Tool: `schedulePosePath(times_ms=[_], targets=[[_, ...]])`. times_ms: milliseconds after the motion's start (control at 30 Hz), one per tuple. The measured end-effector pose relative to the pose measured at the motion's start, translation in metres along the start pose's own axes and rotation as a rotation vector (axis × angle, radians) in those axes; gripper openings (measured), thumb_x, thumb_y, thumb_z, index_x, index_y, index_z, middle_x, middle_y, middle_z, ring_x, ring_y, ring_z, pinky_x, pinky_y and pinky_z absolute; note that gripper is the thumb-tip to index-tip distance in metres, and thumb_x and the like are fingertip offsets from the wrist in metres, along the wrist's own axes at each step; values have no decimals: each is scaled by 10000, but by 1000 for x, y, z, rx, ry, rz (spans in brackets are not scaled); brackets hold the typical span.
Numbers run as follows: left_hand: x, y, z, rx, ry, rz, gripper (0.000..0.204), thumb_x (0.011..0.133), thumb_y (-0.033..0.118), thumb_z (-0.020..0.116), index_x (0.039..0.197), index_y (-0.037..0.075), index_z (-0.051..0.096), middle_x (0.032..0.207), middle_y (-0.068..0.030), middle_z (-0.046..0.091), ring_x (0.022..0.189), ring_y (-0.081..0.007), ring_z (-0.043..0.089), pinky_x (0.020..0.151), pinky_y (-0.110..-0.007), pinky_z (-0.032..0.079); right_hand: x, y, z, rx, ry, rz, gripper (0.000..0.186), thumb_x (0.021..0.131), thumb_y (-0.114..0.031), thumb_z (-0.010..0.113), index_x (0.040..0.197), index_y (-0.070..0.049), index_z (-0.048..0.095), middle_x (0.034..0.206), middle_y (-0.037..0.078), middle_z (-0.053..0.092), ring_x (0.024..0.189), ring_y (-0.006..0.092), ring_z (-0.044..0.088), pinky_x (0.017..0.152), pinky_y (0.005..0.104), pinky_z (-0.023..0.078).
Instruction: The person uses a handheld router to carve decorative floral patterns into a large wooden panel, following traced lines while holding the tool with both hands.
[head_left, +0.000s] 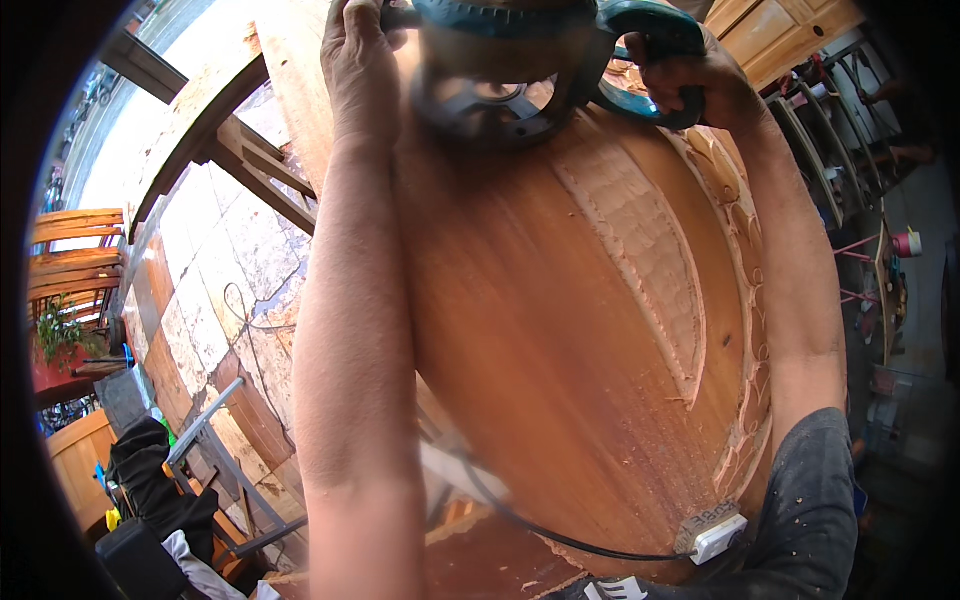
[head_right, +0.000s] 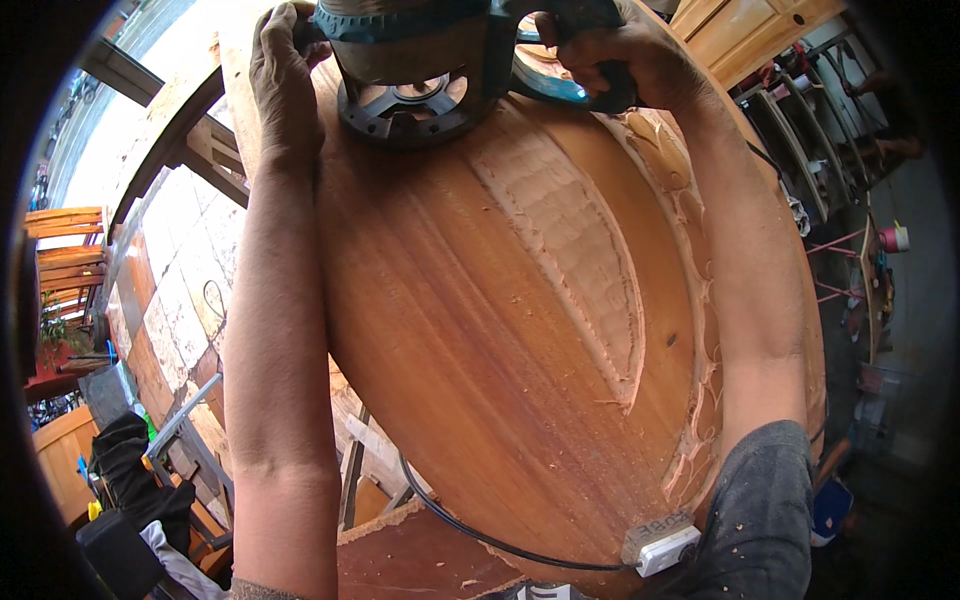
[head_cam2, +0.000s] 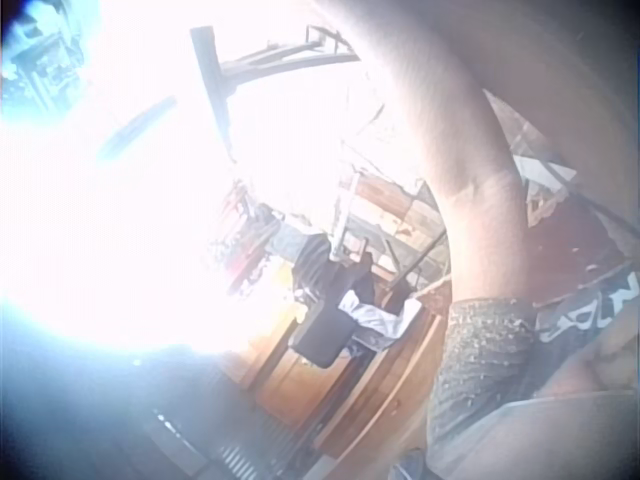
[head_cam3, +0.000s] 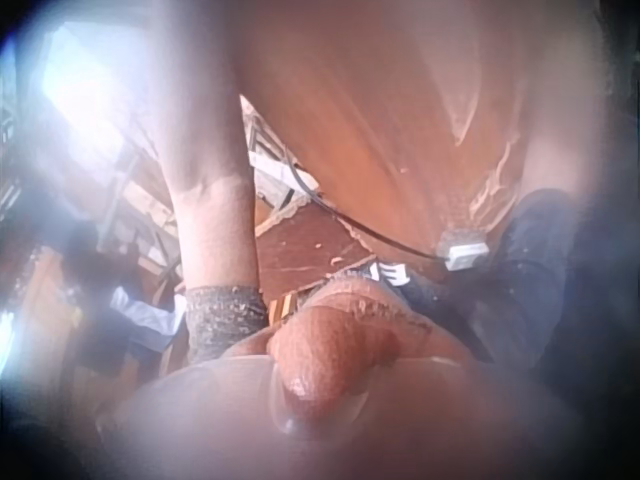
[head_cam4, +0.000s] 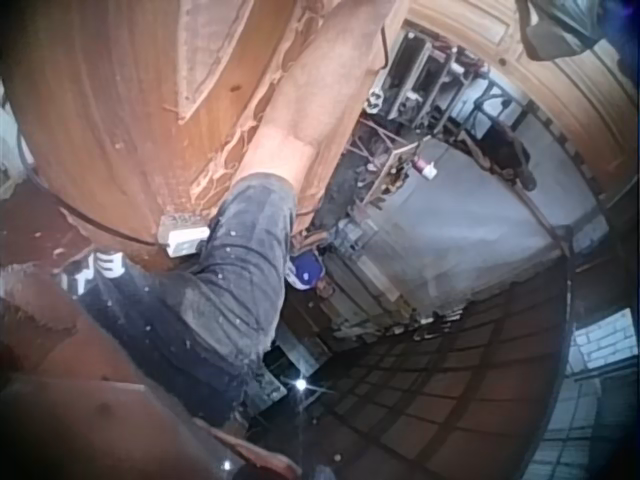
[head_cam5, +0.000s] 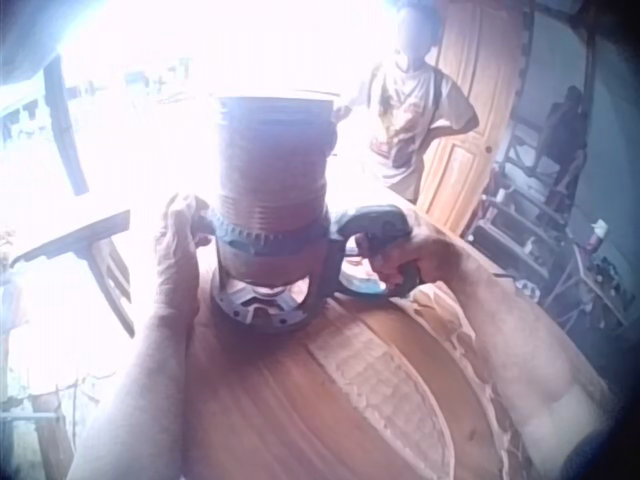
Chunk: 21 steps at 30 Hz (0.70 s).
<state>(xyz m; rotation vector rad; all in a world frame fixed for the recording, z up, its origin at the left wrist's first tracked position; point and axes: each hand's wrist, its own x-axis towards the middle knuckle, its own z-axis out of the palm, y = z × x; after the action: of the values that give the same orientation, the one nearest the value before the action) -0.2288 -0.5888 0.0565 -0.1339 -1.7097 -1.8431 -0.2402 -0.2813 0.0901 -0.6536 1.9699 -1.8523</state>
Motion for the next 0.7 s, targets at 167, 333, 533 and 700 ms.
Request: schedulePosePath(times_ms=[167, 333, 533, 700], targets=[[14, -17, -4, -52, -39, -48, 343, 1032, 393, 525, 1118, 101, 683, 977, -13, 657, 890, -136, 611, 818, -320, 479, 2, -1, 0, 14, -2, -13, 432, 769, -68, 748, 1171, 24, 620, 758, 67, 615, 542, 134, 553, 513, 283, 457], [17, -31, -10, -52, -16, -58, 384, 1031, 426, 527, 1166, 103, 682, 1033, -15, 660, 945, -140, 610, 844, -325, 475, 5, 2, 0, 25, -8, -14, 436, 768, -64, 749, 1174, 26, 618, 763, 69, 617, 544, 136, 556, 513, 284, 459], [19, -29, -9, -32, -16, -71, 392, 1026, 437, 540, 1176, 106, 685, 1063, -15, 667, 966, -140, 616, 845, -330, 477, 5, -2, -3, 29, -3, -13, 439, 768, -58, 749, 1178, 28, 616, 770, 72, 621, 547, 139, 559, 513, 286, 461], [20, -27, -8, -47, 11, -56, 366, 1027, 427, 540, 1138, 110, 686, 1021, -1, 663, 943, -133, 620, 822, -325, 477, 6, -3, -2, 33, -2, -12, 443, 768, -54, 750, 1181, 29, 615, 775, 74, 623, 549, 141, 562, 513, 288, 463]])
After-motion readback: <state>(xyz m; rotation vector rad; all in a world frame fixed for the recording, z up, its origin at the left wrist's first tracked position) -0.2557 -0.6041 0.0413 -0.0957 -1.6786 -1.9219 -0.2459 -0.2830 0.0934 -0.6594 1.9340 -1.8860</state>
